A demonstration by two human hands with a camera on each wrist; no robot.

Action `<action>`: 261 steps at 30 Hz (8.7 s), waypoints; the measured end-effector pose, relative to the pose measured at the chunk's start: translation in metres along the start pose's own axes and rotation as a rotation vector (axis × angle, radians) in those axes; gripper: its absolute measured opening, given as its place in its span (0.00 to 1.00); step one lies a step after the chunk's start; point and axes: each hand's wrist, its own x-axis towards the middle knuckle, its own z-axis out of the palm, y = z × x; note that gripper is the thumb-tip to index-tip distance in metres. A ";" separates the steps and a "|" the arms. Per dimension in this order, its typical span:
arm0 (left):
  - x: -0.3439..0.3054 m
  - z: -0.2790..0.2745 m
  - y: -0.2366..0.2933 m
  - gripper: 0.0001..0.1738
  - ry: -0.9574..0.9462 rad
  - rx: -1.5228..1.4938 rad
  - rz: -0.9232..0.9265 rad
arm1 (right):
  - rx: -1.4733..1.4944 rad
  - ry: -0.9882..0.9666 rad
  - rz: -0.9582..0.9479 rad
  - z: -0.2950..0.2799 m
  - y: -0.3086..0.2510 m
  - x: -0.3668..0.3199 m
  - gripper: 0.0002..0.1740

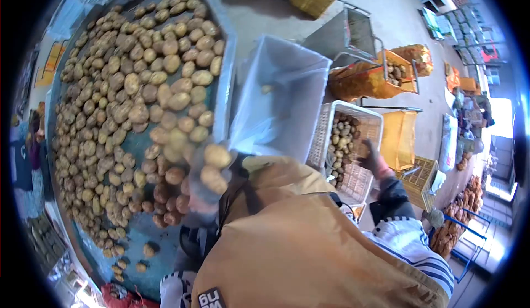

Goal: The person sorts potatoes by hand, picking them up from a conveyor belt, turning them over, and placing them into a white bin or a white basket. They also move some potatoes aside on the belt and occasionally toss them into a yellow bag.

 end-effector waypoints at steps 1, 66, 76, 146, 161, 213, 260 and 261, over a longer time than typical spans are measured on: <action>0.011 0.009 0.008 0.24 0.021 0.189 0.093 | -0.568 0.269 -0.012 -0.047 0.025 0.027 0.35; -0.128 -0.094 0.050 0.28 0.816 0.176 -0.028 | -0.623 -1.311 0.022 0.492 -0.130 -0.127 0.26; -0.040 -0.058 0.124 0.30 0.638 0.359 -0.044 | -0.568 -1.756 -0.589 0.491 -0.055 -0.085 0.33; -0.188 -0.112 -0.022 0.17 1.104 0.376 -0.133 | -1.795 -0.451 -1.537 0.559 -0.144 -0.004 0.39; -0.177 -0.123 -0.033 0.16 1.062 0.241 -0.184 | -1.770 -1.009 -1.649 0.600 -0.065 -0.100 0.28; -0.187 -0.107 -0.028 0.21 0.895 0.319 -0.231 | -1.565 -1.281 -1.612 0.494 -0.011 -0.115 0.28; -0.034 -0.106 0.034 0.28 0.241 1.375 -0.391 | -0.520 -1.515 0.293 0.530 -0.079 -0.160 0.28; -0.024 -0.106 0.031 0.30 0.214 1.434 -0.435 | -0.384 -1.571 0.405 0.527 -0.079 -0.155 0.26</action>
